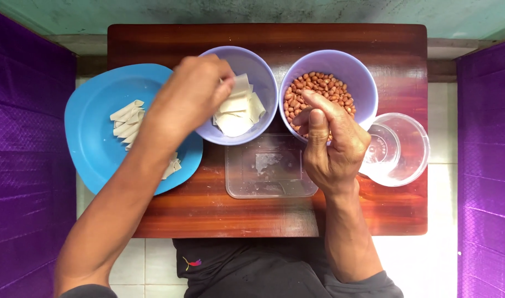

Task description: Wrapping individual peanuts in small squares of dough to prepare snacks.

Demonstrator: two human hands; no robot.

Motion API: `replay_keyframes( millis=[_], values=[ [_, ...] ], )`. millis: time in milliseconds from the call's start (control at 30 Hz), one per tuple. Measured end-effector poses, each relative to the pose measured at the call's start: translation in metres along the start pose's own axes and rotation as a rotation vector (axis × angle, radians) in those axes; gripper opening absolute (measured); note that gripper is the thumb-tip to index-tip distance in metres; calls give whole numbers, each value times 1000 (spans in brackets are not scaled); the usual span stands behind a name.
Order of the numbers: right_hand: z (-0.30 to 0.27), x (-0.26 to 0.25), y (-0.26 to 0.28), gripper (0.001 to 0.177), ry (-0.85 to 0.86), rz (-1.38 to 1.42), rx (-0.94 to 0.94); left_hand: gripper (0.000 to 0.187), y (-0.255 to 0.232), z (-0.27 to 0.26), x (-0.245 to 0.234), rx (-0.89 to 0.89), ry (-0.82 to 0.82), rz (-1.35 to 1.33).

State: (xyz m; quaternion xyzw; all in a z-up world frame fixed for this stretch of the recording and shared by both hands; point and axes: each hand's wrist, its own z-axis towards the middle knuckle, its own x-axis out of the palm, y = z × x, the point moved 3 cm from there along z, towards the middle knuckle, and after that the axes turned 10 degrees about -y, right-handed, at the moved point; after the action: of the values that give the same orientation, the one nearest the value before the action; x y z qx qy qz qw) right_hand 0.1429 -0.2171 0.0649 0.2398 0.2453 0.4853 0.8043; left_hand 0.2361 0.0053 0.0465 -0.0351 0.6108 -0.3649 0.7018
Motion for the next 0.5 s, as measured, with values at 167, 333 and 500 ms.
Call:
replay_keyframes(
  millis=[167,333,500],
  values=[
    [-1,-6,2,12,-60,-3,-62,14,-68,-32,-51,-55,-153,-376],
    [-19,-16,-8,35,-183,88,-56,22,-94,-67,-1,-255,-217,-838],
    [-42,-42,11,61,-352,231,172,38,-123,-92,53,-410,-379,-1232]
  ],
)
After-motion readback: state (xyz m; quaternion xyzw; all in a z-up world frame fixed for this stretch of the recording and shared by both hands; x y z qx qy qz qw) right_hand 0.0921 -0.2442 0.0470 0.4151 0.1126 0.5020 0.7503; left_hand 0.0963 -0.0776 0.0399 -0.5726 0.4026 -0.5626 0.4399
